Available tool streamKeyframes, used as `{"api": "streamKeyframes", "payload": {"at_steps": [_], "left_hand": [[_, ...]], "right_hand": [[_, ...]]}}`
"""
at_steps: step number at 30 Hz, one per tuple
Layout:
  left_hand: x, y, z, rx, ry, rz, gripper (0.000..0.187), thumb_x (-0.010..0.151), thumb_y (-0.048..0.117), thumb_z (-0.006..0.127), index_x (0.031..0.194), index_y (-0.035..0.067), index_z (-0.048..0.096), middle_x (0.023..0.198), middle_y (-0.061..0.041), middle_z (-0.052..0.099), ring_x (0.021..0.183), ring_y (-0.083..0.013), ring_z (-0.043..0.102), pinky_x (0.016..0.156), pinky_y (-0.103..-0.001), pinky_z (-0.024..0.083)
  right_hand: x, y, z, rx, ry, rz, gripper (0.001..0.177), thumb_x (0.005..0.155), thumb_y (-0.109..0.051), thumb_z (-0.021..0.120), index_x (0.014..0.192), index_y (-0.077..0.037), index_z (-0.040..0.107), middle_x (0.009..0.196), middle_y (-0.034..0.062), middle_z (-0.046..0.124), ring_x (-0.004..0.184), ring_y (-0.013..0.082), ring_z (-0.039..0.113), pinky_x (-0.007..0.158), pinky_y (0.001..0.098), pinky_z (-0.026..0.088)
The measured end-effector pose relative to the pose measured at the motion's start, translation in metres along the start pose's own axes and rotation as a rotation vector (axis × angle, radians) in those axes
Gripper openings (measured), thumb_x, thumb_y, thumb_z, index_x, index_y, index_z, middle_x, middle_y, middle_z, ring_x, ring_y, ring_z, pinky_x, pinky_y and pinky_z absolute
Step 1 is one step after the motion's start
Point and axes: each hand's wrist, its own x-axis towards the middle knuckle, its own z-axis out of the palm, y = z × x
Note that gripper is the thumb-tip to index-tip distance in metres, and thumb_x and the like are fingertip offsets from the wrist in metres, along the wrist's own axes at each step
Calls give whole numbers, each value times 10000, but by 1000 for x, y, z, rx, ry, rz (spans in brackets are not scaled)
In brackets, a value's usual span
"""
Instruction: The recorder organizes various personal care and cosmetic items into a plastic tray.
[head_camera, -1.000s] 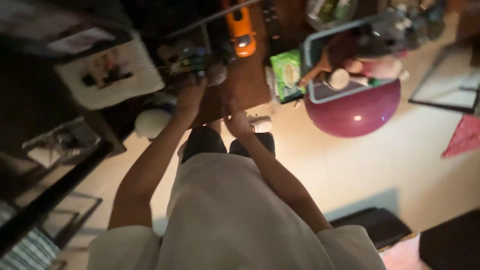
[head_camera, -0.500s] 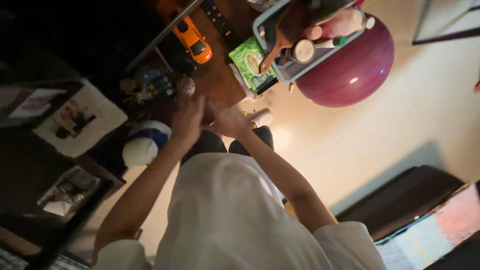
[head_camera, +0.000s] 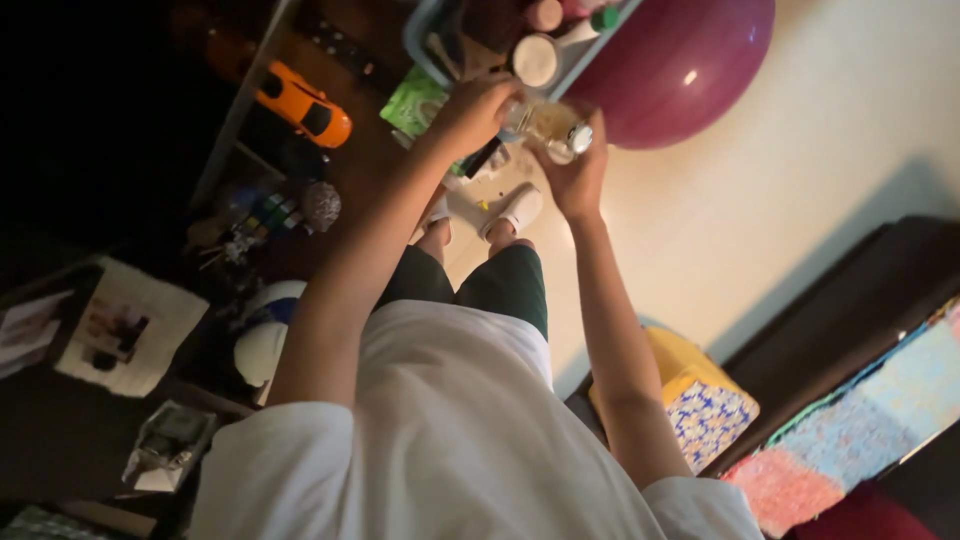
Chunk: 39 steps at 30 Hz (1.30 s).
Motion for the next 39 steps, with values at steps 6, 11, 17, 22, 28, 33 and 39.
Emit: {"api": "streamKeyframes", "payload": {"at_steps": [6,11,17,22,28,33,39], "left_hand": [[38,-85,82,538,-480,-127,174,936,90,613,1007,15,753,1102,-218,716,1027,-375,703,851,-453,566],[58,-84,77,244,-485,-201,319,985,319,611,1013,34,753,1031,-235,710,969,-389,683,824,-469,532],[56,-115,89,624,-646,171,251,983,174,573,981,10,764,1041,-219,752,950,-357,738,813,-440,594],[63,-106,89,721,-751,82,246,907,169,601,977,2,767,1056,-201,755,955,-344,745,819,-440,599],[60,-110,87,534,-628,-23,293,970,219,566,1002,7,766,1064,-225,740,1002,-368,728,851,-471,580],[62,-104,85,459,-565,-209,248,946,167,575,987,31,778,1064,-243,720,989,-392,711,855,-490,565],[46,-144,94,806,-470,335,157,813,46,649,864,44,797,1019,-137,744,1031,-315,694,847,-445,596]], "right_hand": [[24,6,-17,-49,-59,-31,681,776,6,943,1311,-33,524,1240,149,672,1155,299,693,1007,383,570],[31,11,-11,-55,-39,25,703,758,-2,947,1316,-15,518,1251,159,661,1177,315,675,1009,391,548],[33,19,-12,-24,-17,71,702,758,-2,945,1319,-26,524,1291,145,671,1205,299,678,1034,390,549],[33,20,-12,-28,-26,58,685,751,4,936,1301,-26,527,1309,155,657,1206,311,668,1027,394,546],[29,24,-5,-32,-46,92,645,750,-7,943,1259,-30,548,1235,146,674,1162,304,683,985,392,552],[29,25,0,6,-25,116,655,748,-12,943,1273,-32,552,1205,129,691,1140,286,706,983,380,559],[27,37,7,129,-14,122,685,805,-2,927,1338,-26,497,1250,138,667,1179,239,697,1002,363,618]]}}
